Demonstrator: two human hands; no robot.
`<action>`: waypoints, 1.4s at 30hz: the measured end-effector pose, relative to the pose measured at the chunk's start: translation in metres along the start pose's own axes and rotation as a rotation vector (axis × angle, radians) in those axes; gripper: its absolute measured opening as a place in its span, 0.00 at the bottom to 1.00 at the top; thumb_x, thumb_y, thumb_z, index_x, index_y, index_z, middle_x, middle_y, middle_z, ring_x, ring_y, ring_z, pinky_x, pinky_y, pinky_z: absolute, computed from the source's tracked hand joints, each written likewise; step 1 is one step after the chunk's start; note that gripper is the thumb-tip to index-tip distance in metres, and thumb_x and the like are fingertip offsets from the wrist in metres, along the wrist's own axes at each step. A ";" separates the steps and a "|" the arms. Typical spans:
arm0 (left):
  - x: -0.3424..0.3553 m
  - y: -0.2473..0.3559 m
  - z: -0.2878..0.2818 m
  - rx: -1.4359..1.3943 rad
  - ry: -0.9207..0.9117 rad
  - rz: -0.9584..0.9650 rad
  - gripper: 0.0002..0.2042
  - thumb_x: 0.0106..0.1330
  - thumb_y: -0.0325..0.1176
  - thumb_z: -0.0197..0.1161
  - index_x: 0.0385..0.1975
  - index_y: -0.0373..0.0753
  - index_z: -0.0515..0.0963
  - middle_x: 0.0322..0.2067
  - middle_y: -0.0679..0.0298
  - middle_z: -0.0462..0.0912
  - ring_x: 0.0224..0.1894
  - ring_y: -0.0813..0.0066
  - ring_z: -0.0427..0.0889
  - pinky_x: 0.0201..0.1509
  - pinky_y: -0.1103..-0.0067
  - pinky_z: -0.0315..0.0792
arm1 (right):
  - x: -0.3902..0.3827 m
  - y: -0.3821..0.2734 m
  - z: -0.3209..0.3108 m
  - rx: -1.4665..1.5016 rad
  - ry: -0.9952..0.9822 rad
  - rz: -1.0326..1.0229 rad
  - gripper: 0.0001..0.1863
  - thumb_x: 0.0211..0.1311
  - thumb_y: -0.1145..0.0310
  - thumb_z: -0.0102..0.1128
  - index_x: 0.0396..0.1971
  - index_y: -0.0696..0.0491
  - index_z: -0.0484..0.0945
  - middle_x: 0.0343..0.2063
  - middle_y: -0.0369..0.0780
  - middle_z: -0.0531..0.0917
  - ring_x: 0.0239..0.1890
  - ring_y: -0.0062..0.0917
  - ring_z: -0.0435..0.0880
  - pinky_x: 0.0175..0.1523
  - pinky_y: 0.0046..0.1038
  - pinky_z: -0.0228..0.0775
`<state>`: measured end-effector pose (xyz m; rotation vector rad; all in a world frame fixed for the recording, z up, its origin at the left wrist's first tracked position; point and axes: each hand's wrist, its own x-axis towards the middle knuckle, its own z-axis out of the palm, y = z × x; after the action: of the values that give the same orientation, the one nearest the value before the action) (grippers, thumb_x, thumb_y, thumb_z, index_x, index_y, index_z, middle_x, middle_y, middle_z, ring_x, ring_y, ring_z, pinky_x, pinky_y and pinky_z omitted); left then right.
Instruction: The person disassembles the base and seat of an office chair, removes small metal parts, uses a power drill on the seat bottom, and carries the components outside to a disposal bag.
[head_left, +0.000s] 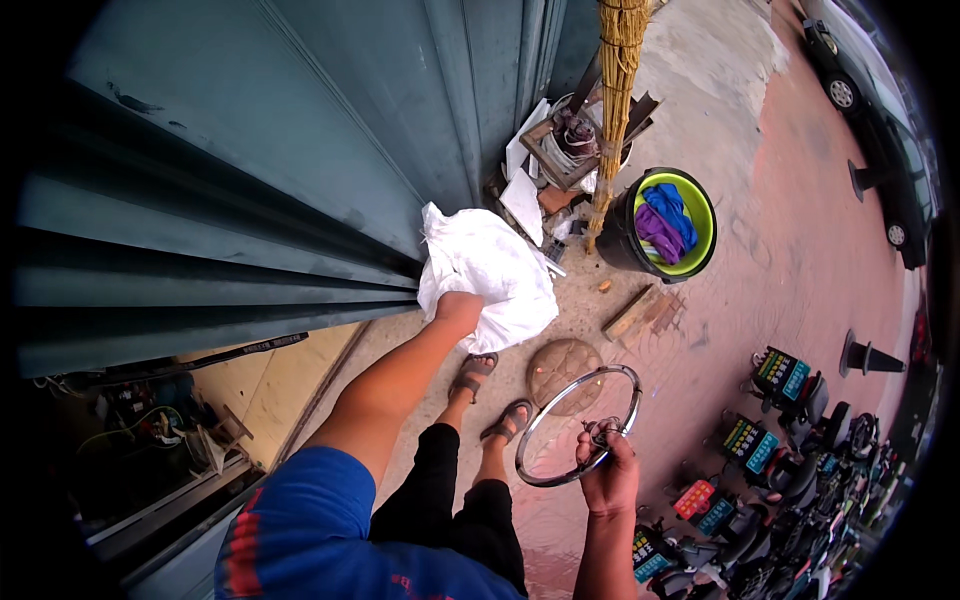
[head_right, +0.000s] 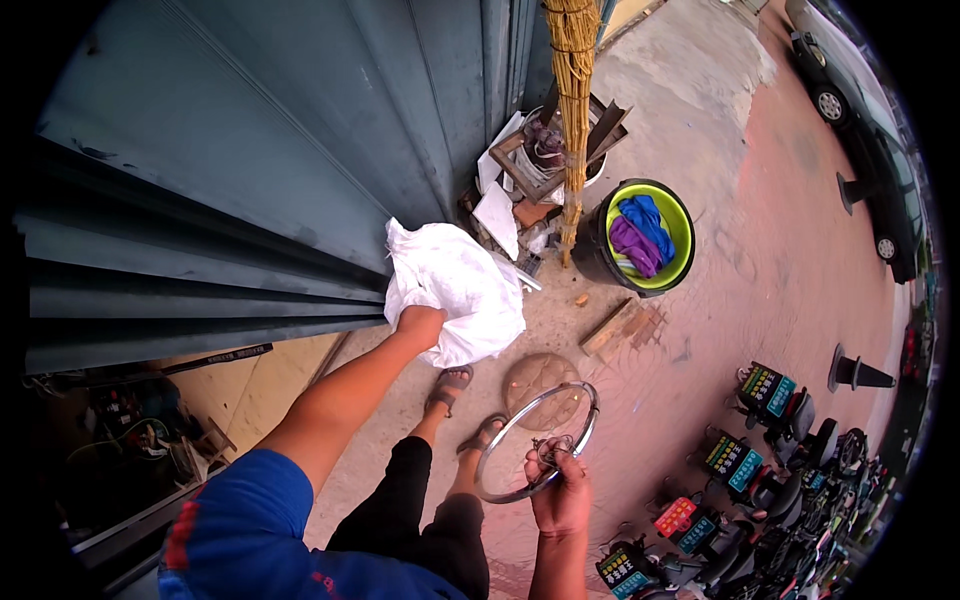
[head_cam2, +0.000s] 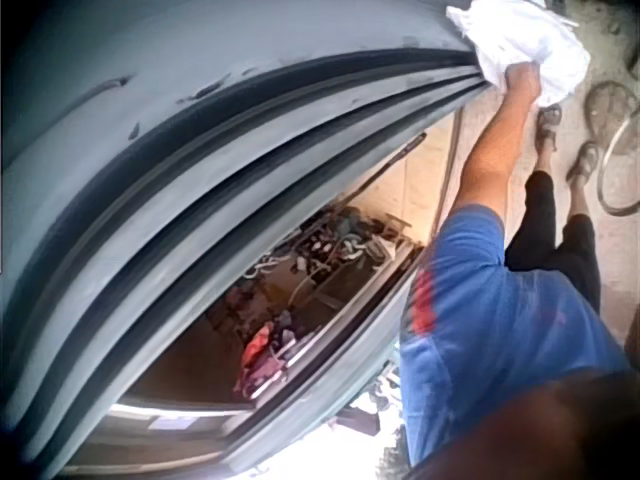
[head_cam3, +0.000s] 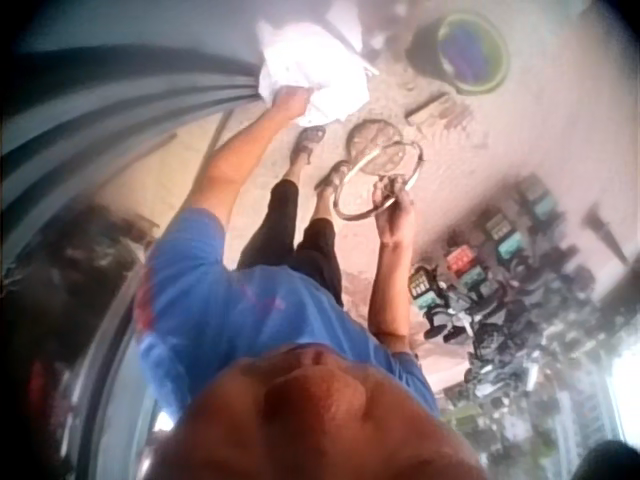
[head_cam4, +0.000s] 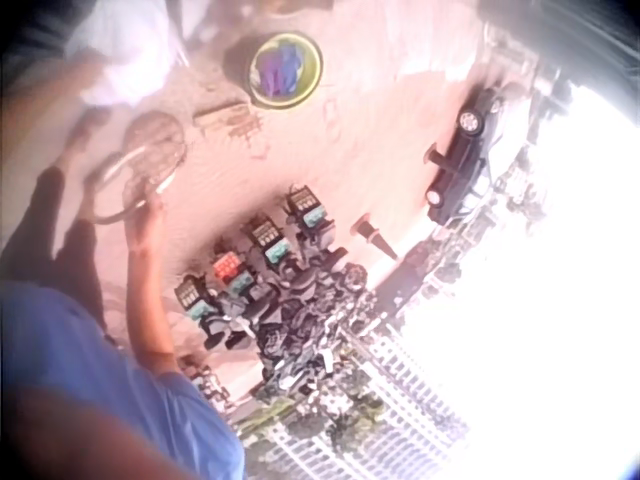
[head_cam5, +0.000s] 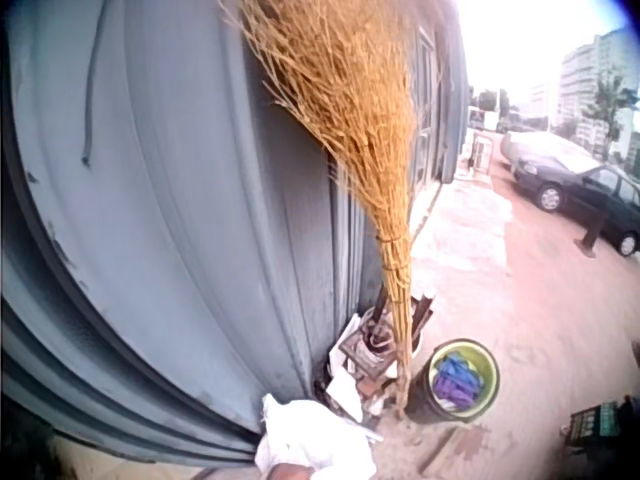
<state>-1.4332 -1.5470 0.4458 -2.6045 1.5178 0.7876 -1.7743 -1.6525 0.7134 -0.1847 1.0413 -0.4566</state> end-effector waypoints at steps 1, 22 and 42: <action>-0.015 0.017 -0.021 -0.066 0.020 0.059 0.08 0.63 0.30 0.59 0.38 0.38 0.83 0.33 0.54 0.87 0.38 0.53 0.88 0.38 0.61 0.78 | -0.001 0.002 0.001 0.010 -0.001 -0.009 0.09 0.66 0.70 0.64 0.43 0.57 0.80 0.37 0.41 0.85 0.39 0.33 0.87 0.45 0.31 0.85; -0.114 0.025 -0.071 -0.967 0.696 -0.324 0.12 0.67 0.36 0.67 0.43 0.34 0.83 0.19 0.64 0.80 0.19 0.78 0.75 0.26 0.75 0.71 | 0.007 -0.008 0.033 -0.072 -0.110 -0.074 0.10 0.67 0.69 0.62 0.43 0.59 0.80 0.39 0.43 0.85 0.40 0.33 0.86 0.47 0.30 0.84; -0.031 0.027 -0.008 -0.918 0.192 -0.679 0.16 0.62 0.43 0.68 0.35 0.33 0.84 0.33 0.49 0.86 0.35 0.49 0.85 0.39 0.61 0.76 | -0.009 -0.008 0.038 -0.097 -0.082 -0.073 0.10 0.66 0.69 0.64 0.42 0.58 0.79 0.39 0.42 0.83 0.40 0.32 0.86 0.46 0.27 0.85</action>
<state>-1.4641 -1.5381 0.4722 -3.5245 0.1232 1.3660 -1.7474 -1.6583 0.7421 -0.3265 0.9788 -0.4612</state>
